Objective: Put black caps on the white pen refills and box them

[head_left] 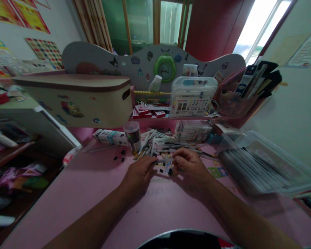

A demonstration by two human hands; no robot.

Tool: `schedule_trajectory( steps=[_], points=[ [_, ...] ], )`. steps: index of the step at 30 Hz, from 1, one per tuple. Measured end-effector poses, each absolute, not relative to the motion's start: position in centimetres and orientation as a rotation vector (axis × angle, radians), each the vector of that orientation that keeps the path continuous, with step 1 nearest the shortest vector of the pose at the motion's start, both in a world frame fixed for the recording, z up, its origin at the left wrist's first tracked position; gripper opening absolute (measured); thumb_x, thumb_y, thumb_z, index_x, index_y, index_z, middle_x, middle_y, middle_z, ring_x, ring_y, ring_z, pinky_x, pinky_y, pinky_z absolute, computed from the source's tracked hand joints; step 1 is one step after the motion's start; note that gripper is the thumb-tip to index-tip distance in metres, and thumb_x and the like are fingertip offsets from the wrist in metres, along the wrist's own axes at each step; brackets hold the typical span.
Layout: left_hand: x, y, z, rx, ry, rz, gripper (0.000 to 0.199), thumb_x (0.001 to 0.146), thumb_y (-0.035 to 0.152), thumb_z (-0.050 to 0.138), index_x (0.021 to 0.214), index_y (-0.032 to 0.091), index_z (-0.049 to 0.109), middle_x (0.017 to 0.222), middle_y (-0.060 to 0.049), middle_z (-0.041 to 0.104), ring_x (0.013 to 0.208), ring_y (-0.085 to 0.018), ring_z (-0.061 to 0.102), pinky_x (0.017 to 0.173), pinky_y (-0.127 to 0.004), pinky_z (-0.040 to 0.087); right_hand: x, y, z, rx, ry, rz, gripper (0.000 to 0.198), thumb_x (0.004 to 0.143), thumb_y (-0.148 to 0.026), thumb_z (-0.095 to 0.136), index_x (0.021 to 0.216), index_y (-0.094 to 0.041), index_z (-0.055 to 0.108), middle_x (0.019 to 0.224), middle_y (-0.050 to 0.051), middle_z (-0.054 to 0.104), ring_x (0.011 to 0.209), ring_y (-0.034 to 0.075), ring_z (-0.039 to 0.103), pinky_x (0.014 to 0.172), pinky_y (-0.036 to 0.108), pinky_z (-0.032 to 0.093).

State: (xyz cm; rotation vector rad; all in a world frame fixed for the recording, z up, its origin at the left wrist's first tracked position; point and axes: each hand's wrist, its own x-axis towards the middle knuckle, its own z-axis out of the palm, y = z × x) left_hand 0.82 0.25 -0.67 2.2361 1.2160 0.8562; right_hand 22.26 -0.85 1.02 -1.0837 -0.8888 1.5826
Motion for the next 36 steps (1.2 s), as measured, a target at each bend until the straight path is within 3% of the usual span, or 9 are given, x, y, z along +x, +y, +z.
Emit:
schedule_trajectory(
  steps=[6, 9, 12, 15, 17, 23, 29, 33, 36],
  points=[
    [0.7, 0.4, -1.1, 2.239, 1.216, 0.853, 0.023, 0.092, 0.017, 0.055, 0.113, 0.022, 0.065, 0.107, -0.006, 0.07, 0.097, -0.021, 0.065, 0.084, -0.032, 0.049, 21.9, -0.8, 0.0, -1.084, -0.956, 1.53, 0.016, 0.081, -0.034, 0.069, 0.091, -0.022, 0.065, 0.067, -0.004, 0.058, 0.054, 0.01, 0.051, 0.053, 0.023, 0.044],
    [0.8, 0.5, -1.1, 2.202, 1.233, 0.851, 0.021, 0.093, 0.019, 0.054, 0.111, 0.022, 0.065, 0.106, -0.005, 0.071, 0.096, -0.021, 0.065, 0.083, -0.032, 0.049, 22.3, -0.5, -0.2, -1.19, -1.201, 1.321, 0.012, 0.089, -0.03, 0.058, 0.092, -0.022, 0.065, 0.072, -0.002, 0.058, 0.058, 0.011, 0.049, 0.053, 0.023, 0.04],
    [0.8, 0.7, -1.1, 2.163, 1.28, 0.872, 0.022, 0.094, 0.02, 0.052, 0.11, 0.021, 0.066, 0.106, -0.006, 0.071, 0.097, -0.021, 0.066, 0.084, -0.033, 0.049, 22.9, -0.2, -0.1, -1.257, -1.79, 0.953, 0.016, 0.086, -0.013, 0.054, 0.083, -0.019, 0.068, 0.08, 0.002, 0.061, 0.075, 0.015, 0.054, 0.07, 0.027, 0.044],
    [0.6, 0.9, -1.2, 2.14, 1.332, 0.88, 0.022, 0.094, 0.021, 0.051, 0.11, 0.02, 0.067, 0.106, -0.007, 0.072, 0.098, -0.023, 0.066, 0.086, -0.034, 0.05, 23.3, -0.1, -0.3, -1.218, -2.207, 0.701, 0.027, 0.083, -0.003, 0.053, 0.092, -0.019, 0.073, 0.097, 0.006, 0.063, 0.095, 0.019, 0.055, 0.087, 0.031, 0.043],
    [0.5, 1.0, -1.3, 2.146, 1.347, 0.864, 0.023, 0.094, 0.021, 0.051, 0.11, 0.02, 0.068, 0.106, -0.007, 0.072, 0.099, -0.023, 0.065, 0.087, -0.036, 0.05, 23.4, 0.1, -0.8, -1.243, -2.301, 0.637, 0.029, 0.085, -0.004, 0.053, 0.098, -0.02, 0.073, 0.101, 0.007, 0.062, 0.099, 0.02, 0.054, 0.089, 0.031, 0.042],
    [0.7, 1.0, -1.0, 2.179, 1.331, 0.822, 0.023, 0.094, 0.02, 0.051, 0.109, 0.018, 0.068, 0.106, -0.009, 0.072, 0.098, -0.023, 0.065, 0.087, -0.036, 0.05, 23.6, 0.3, -1.3, -1.268, -2.337, 0.658, 0.021, 0.083, -0.006, 0.054, 0.088, -0.018, 0.071, 0.103, 0.007, 0.063, 0.099, 0.019, 0.056, 0.089, 0.031, 0.043],
    [0.8, 0.7, -0.9, 2.209, 1.315, 0.819, 0.021, 0.094, 0.021, 0.053, 0.109, 0.02, 0.068, 0.107, -0.007, 0.072, 0.098, -0.023, 0.065, 0.086, -0.036, 0.051, 23.4, -0.1, 0.0, -1.357, -1.703, 0.957, 0.014, 0.082, -0.016, 0.053, 0.087, -0.019, 0.066, 0.075, 0.0, 0.062, 0.066, 0.013, 0.055, 0.06, 0.025, 0.042],
    [0.7, 0.8, -1.1, 2.251, 1.309, 0.835, 0.021, 0.093, 0.021, 0.055, 0.109, 0.02, 0.068, 0.107, -0.007, 0.073, 0.098, -0.023, 0.066, 0.086, -0.036, 0.052, 23.3, 0.1, 0.2, -1.261, -1.432, 1.121, 0.015, 0.081, -0.027, 0.058, 0.092, -0.019, 0.066, 0.082, 0.002, 0.064, 0.064, 0.014, 0.058, 0.054, 0.025, 0.045],
    [0.7, 0.9, -1.3, 2.266, 1.313, 0.835, 0.02, 0.094, 0.022, 0.055, 0.109, 0.02, 0.068, 0.107, -0.007, 0.073, 0.098, -0.023, 0.066, 0.086, -0.036, 0.052, 23.3, 0.2, 0.2, -1.249, -1.43, 1.116, 0.016, 0.081, -0.025, 0.059, 0.092, -0.019, 0.068, 0.085, 0.003, 0.066, 0.066, 0.014, 0.059, 0.056, 0.025, 0.047]
  ],
)
